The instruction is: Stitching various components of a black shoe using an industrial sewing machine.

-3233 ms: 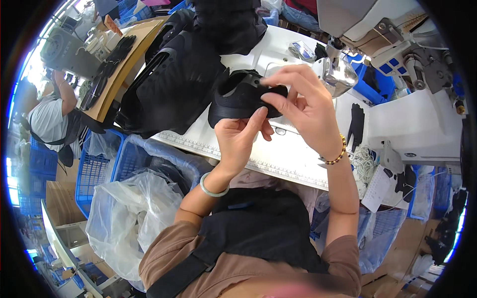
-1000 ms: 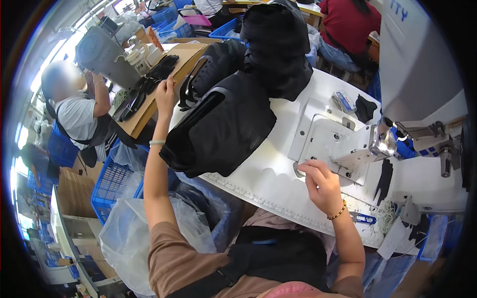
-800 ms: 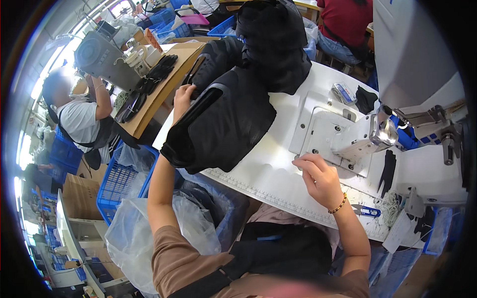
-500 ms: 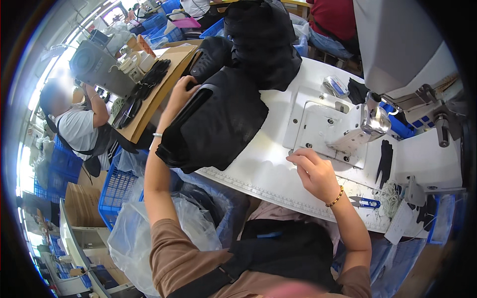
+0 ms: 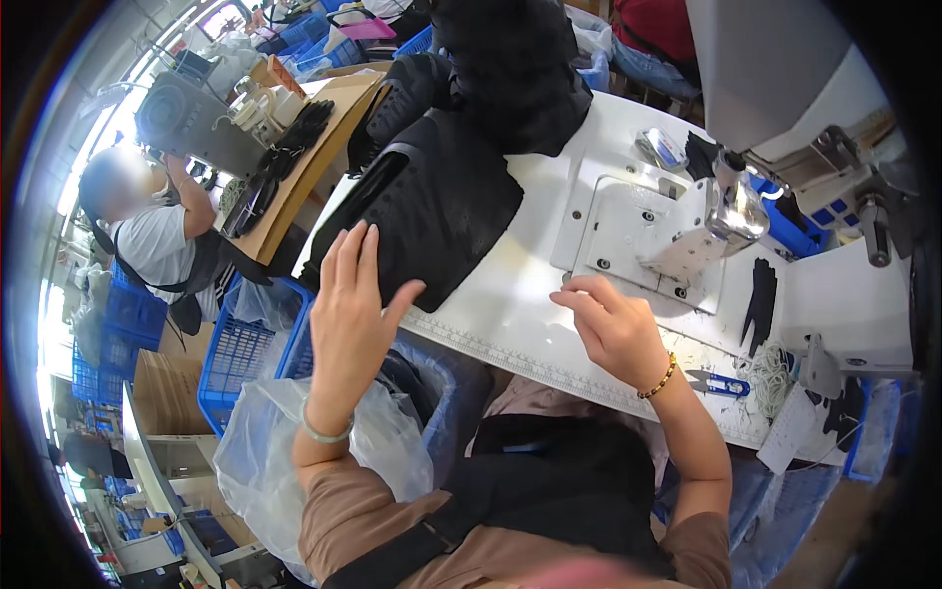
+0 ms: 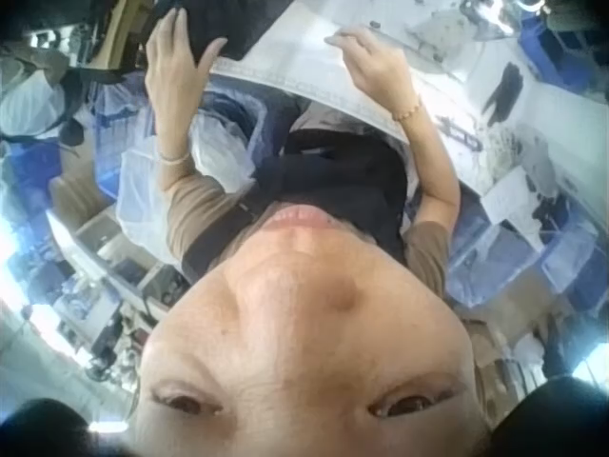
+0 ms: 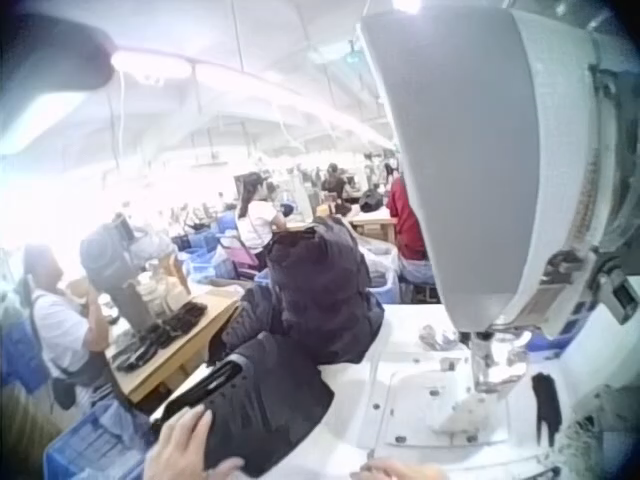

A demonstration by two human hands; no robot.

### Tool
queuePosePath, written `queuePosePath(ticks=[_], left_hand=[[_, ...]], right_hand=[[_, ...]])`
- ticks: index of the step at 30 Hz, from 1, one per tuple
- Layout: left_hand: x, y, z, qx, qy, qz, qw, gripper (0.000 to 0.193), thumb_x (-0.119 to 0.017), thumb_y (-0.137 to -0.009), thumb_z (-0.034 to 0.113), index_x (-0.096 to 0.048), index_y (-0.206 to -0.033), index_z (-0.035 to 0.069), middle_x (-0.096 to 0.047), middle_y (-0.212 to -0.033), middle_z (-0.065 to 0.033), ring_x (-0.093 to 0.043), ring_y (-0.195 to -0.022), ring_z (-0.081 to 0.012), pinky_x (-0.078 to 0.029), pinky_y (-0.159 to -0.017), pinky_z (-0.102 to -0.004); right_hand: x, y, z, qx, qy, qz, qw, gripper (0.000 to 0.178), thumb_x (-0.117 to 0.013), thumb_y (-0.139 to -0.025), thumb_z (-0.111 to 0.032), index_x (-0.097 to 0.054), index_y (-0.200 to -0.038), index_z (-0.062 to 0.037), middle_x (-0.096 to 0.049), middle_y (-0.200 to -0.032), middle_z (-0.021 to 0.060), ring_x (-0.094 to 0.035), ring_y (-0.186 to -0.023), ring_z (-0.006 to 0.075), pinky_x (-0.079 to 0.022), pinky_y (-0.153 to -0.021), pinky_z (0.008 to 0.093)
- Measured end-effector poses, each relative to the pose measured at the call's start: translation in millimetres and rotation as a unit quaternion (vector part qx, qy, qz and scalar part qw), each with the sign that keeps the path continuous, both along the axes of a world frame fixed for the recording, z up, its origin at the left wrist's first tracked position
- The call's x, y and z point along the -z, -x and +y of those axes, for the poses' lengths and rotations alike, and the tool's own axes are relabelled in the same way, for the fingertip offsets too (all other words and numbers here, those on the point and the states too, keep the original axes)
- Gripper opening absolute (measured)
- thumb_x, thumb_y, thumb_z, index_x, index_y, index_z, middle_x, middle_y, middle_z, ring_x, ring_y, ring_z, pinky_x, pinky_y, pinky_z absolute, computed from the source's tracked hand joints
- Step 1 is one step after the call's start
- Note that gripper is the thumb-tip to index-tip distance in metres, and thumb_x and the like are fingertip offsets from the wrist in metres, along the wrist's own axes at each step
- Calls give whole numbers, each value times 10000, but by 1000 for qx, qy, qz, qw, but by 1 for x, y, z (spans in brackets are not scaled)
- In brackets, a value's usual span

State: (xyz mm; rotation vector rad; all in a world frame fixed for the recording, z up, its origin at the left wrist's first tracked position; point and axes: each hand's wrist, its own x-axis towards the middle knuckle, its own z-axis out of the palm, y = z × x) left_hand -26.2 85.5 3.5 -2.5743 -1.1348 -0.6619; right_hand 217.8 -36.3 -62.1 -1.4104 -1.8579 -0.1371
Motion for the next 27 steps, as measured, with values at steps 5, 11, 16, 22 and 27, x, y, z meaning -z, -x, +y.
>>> queuePosePath(ticks=[5, 11, 16, 22, 27], left_hand=[[17, -7, 12, -37, -15, -128, 991, 622, -693, -770, 185, -414, -1289, -15, -453, -1238, -189, -481, -1112, -343, -413, -922, -373], [7, -19, 12, -50, 33, -149, 987, 542, -724, -715, 78, -422, -1156, -12, -442, -1132, -183, -492, -1045, -367, -415, -886, -387], [10, -19, 19, -26, 21, -187, 982, 439, -711, -710, 40, -437, -1052, 17, -453, -1115, -157, -460, -1078, -335, -374, -924, -383], [13, -24, 19, -50, -107, -120, 986, 315, -688, -766, 118, -471, -968, 14, -527, -984, -144, -519, -917, -295, -428, -812, -352], [-15, 6, 41, -43, 165, -201, 965, 216, -594, -790, 100, -444, -675, -5, -327, -539, -24, -329, -535, -76, -284, -470, -268]], right_hand=[[-6, -9, -7, -5, 5, -43, 999, 212, -567, -718, 9, -608, -918, -47, -562, -910, 32, -577, -579, 158, -470, -489, 261], [-3, -26, -13, -17, -27, -31, 999, 247, -583, -681, 60, -624, -907, -30, -567, -893, 38, -563, -587, 157, -467, -498, 269], [4, -29, -20, -14, -37, -14, 999, 244, -589, -679, 58, -622, -904, -31, -568, -903, 37, -565, -589, 154, -467, -501, 269], [5, -30, -25, -13, -50, -6, 999, 221, -602, -693, 44, -620, -898, -36, -570, -911, 38, -576, -599, 154, -468, -506, 266], [5, -31, -26, -15, -45, 0, 999, 214, -602, -703, 43, -619, -898, -42, -573, -909, 36, -581, -604, 159, -470, -508, 265]])
